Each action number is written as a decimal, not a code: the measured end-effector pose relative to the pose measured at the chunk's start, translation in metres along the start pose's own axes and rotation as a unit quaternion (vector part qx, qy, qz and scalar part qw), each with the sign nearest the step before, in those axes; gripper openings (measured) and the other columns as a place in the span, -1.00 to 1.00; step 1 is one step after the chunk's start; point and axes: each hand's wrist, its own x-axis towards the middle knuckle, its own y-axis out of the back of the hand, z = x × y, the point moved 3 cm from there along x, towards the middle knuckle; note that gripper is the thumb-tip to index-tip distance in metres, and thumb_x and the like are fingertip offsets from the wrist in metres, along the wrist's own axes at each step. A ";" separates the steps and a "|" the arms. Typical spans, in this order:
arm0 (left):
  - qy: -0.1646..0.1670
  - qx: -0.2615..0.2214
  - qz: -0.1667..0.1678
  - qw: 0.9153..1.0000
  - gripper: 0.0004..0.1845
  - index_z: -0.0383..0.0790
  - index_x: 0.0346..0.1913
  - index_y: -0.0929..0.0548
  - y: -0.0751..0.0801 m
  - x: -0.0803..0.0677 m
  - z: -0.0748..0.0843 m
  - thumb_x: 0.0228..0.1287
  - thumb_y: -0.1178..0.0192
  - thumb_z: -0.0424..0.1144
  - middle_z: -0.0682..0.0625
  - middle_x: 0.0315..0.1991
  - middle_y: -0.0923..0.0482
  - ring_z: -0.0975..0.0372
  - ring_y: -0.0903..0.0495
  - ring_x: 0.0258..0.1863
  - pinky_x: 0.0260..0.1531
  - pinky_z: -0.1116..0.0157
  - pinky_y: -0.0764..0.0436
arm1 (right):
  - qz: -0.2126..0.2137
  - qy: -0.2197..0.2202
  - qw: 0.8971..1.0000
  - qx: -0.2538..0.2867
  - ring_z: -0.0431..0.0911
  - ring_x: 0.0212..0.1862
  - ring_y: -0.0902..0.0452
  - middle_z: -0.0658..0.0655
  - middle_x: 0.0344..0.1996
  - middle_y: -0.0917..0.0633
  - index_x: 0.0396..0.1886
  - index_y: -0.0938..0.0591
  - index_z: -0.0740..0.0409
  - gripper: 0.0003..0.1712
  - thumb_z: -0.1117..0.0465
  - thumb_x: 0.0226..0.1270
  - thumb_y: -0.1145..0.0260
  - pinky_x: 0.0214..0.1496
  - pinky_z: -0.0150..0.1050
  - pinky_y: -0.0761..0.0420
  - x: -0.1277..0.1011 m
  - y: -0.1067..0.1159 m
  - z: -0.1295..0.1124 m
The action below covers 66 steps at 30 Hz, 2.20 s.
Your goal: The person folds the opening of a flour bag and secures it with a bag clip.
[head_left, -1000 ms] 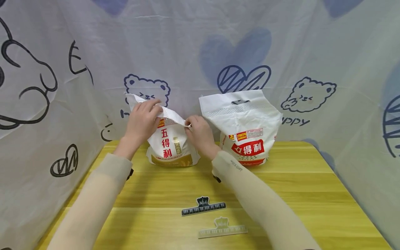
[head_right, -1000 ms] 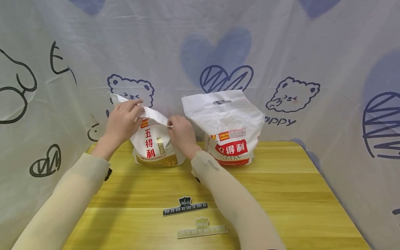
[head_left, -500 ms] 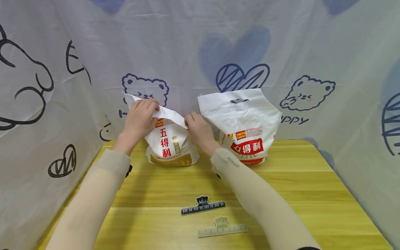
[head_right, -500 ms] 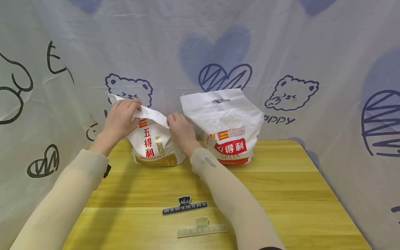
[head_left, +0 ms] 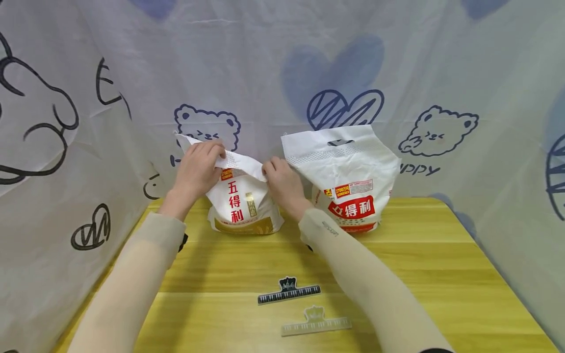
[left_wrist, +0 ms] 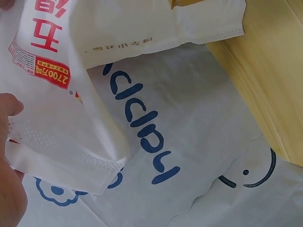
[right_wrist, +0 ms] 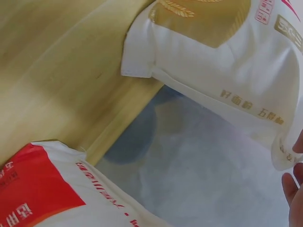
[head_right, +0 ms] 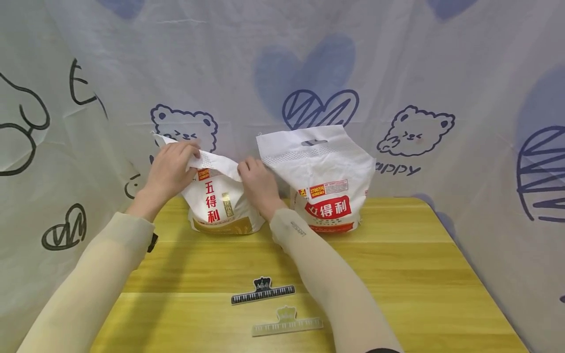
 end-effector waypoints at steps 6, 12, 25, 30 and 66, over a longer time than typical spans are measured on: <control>-0.011 -0.027 0.006 1.000 -0.66 -0.31 -0.07 -0.57 0.002 -0.004 -0.003 0.16 -0.48 -0.38 -0.24 0.30 -0.55 -0.11 -0.47 0.34 0.45 -0.07 -0.36 | -0.016 -0.022 0.999 0.024 0.06 -0.11 -0.63 0.23 -0.01 -0.64 -0.05 -0.62 0.26 -0.67 0.25 0.25 -0.48 -0.12 -0.15 -0.73 -0.005 -0.002 -0.001; 0.010 -0.055 -0.014 0.998 -0.66 -0.30 -0.03 -0.58 0.003 -0.003 -0.007 0.45 -0.31 -0.06 -0.25 0.35 -0.51 -0.14 -0.45 0.36 0.47 -0.11 -0.31 | -0.090 -0.117 0.981 0.123 0.07 0.05 -0.66 0.22 0.15 -0.64 0.29 -0.47 0.25 -0.40 -0.11 0.55 -0.25 0.12 -0.08 -0.71 -0.004 -0.005 -0.002; 0.126 -0.142 -0.010 0.982 -0.64 -0.26 0.30 -0.53 0.001 0.004 -0.015 0.59 -0.12 -0.18 -0.23 0.29 -0.57 -0.16 -0.42 0.38 0.48 -0.14 -0.28 | -0.063 -0.187 0.945 0.261 0.09 0.35 -0.52 0.26 0.31 -0.60 0.40 -0.48 0.29 -0.58 0.26 0.66 -0.08 0.48 -0.10 -0.45 0.003 -0.011 0.001; 0.124 -0.155 -0.010 0.980 -0.69 -0.26 0.23 -0.60 0.002 0.008 -0.017 0.58 -0.16 -0.21 -0.20 0.25 -0.61 -0.11 -0.46 0.36 0.54 -0.10 -0.18 | -0.059 -0.199 0.946 0.249 0.09 0.28 -0.58 0.24 0.24 -0.66 0.31 -0.57 0.28 -0.64 0.28 0.64 -0.13 0.41 -0.10 -0.53 0.003 -0.011 0.002; 0.143 -0.091 0.002 0.986 -0.92 -0.22 -0.06 -0.65 0.002 0.012 -0.005 0.51 -0.21 -0.31 -0.17 -0.05 -0.70 -0.07 -0.59 0.08 0.49 -0.11 -0.26 | -0.100 -0.252 0.943 0.191 0.05 0.25 -0.64 0.15 0.23 -0.70 0.32 -0.64 0.11 -0.53 0.33 0.45 -0.33 0.33 -0.09 -0.61 -0.003 0.005 0.000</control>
